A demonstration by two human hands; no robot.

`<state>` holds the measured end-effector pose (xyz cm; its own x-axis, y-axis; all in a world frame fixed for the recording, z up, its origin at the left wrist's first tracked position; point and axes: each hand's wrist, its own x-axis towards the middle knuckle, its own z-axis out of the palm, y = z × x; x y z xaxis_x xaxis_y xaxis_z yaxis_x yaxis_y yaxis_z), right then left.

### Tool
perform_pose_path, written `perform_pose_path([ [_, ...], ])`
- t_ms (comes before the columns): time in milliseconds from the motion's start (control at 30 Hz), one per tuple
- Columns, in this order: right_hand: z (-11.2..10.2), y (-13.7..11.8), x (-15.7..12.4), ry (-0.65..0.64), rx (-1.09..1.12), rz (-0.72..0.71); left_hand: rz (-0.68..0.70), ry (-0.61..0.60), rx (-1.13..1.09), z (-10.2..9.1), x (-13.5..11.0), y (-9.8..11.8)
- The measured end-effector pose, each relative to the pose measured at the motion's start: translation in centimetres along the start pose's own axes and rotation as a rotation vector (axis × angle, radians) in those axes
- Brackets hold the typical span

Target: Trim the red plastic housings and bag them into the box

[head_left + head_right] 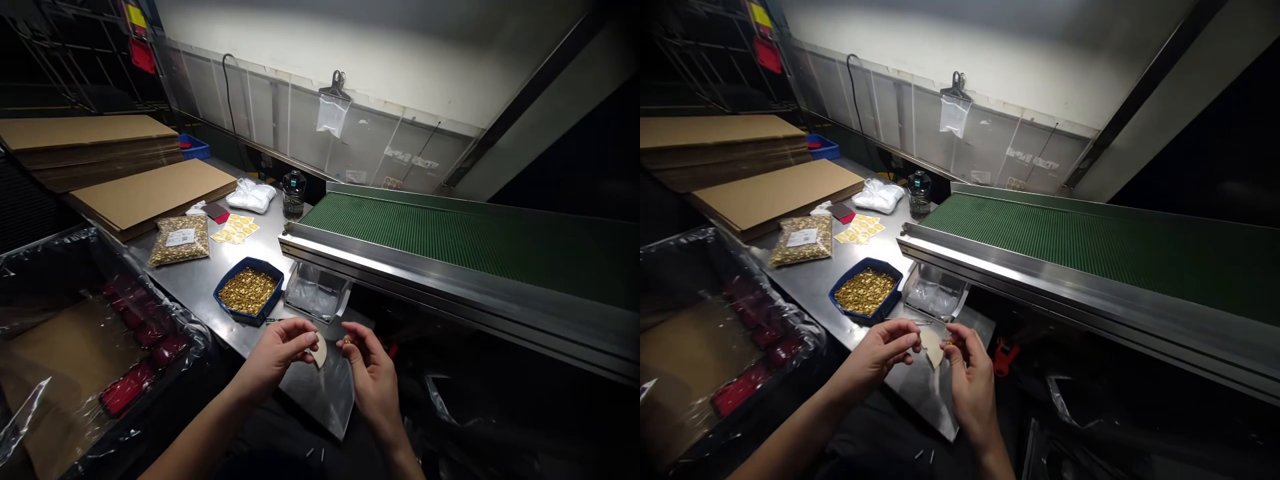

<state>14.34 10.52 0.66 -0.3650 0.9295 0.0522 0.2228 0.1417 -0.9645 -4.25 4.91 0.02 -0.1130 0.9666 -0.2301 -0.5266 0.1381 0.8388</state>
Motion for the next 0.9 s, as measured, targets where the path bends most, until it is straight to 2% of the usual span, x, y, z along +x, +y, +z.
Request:
perform_pose_path([
  [200, -1.3, 0.1, -1.2, 0.066, -0.028, -0.159, 0.003, -0.074, 0.077, 2.0, -0.2, -0.6],
  [267, -1.3, 0.1, -1.5, 0.083, -0.014, -0.157, 0.016, -0.087, 0.105, 2.8, -0.5, -0.6],
  [400, -1.3, 0.3, -2.3, 0.147, -0.016, -0.037, 0.008, -0.041, 0.136, 3.9, -0.7, -0.7],
  [567, -1.4, 0.5, -2.8, 0.146, -0.046, -0.146, -0.034, -0.066, 0.185, 4.3, -0.2, -1.3],
  [667, -1.5, 0.6, -2.6, 0.110, -0.018, -0.182, -0.122, -0.133, 0.142, 4.2, 0.3, -1.9],
  [800, -1.9, 0.8, -2.8, 0.105, -0.021, -0.180, -0.331, -0.199, 0.069, 3.8, 0.8, -3.5],
  [900, -2.2, 1.8, -3.4, 0.166, -0.104, -0.246, -0.488, -0.208, 0.105, 3.9, 1.4, -5.5],
])
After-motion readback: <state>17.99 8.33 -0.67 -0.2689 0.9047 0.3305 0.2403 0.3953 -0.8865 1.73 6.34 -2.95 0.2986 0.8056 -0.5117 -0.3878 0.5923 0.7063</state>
